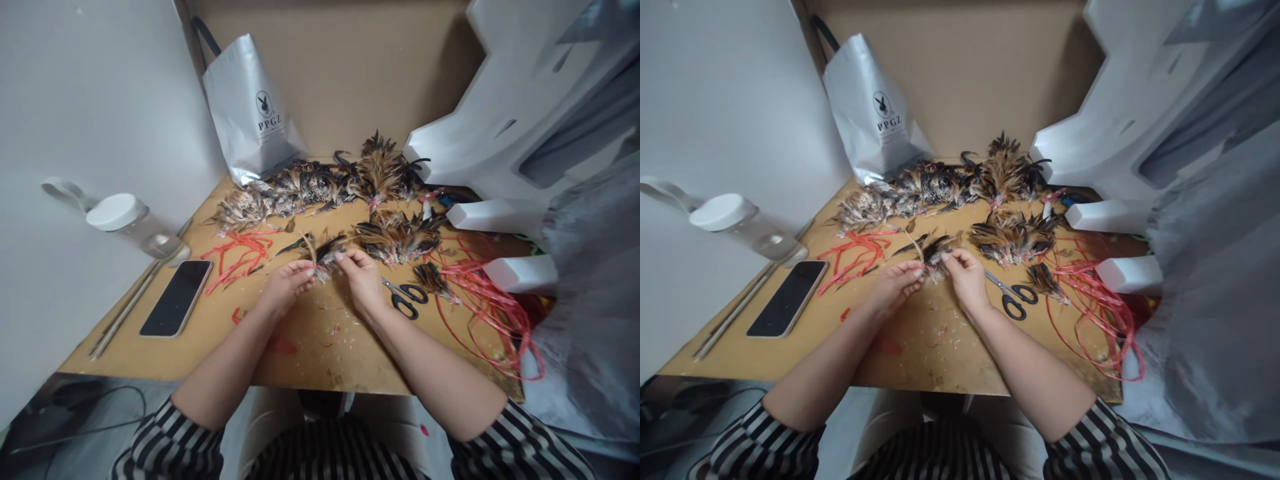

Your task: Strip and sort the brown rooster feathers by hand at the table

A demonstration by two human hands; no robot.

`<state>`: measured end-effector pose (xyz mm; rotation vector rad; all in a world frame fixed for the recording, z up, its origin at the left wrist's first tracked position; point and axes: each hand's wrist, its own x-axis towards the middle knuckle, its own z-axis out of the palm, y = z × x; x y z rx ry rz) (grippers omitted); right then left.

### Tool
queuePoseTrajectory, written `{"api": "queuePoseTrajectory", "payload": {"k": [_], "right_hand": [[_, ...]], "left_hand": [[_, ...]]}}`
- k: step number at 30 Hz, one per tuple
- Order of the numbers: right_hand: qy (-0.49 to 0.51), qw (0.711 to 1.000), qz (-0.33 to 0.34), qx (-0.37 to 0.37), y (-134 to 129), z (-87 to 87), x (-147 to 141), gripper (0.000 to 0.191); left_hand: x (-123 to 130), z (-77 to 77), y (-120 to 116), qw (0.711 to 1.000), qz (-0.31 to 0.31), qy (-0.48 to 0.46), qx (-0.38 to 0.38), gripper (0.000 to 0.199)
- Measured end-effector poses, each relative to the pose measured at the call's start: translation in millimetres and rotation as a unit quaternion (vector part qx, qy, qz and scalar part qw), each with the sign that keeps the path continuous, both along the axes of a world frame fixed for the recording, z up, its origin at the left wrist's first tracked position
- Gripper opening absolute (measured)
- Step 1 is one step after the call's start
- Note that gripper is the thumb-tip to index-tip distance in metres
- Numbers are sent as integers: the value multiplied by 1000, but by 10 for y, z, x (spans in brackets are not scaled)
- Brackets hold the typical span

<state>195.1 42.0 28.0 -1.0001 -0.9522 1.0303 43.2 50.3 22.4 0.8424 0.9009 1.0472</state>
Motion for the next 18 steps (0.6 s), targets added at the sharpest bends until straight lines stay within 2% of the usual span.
{"api": "queuePoseTrajectory", "payload": {"k": [3,5,8,10,11,13,16,18], "right_hand": [[-24,1000,-17,-1,45,-26,47,24],[-86,996,4,-8,90,-66,77,24],[-229,973,34,6,154,-133,107,19],[-291,956,8,42,173,-155,114,13],[-300,952,-8,56,173,-155,111,17],[-276,960,-10,47,150,-135,89,26],[-183,981,50,-30,88,-72,10,25],[-123,988,75,-54,52,-35,-55,27]], "left_hand": [[-9,8,18,999,32,-12,-1,32],[-13,10,33,998,62,-18,5,33],[-18,-3,54,995,95,-2,28,33],[-19,-16,63,992,111,27,55,32],[-17,-22,65,989,119,44,71,31],[-8,-29,65,982,137,79,103,29],[21,-44,55,968,154,122,157,26],[46,-65,39,955,159,142,206,23]]}}
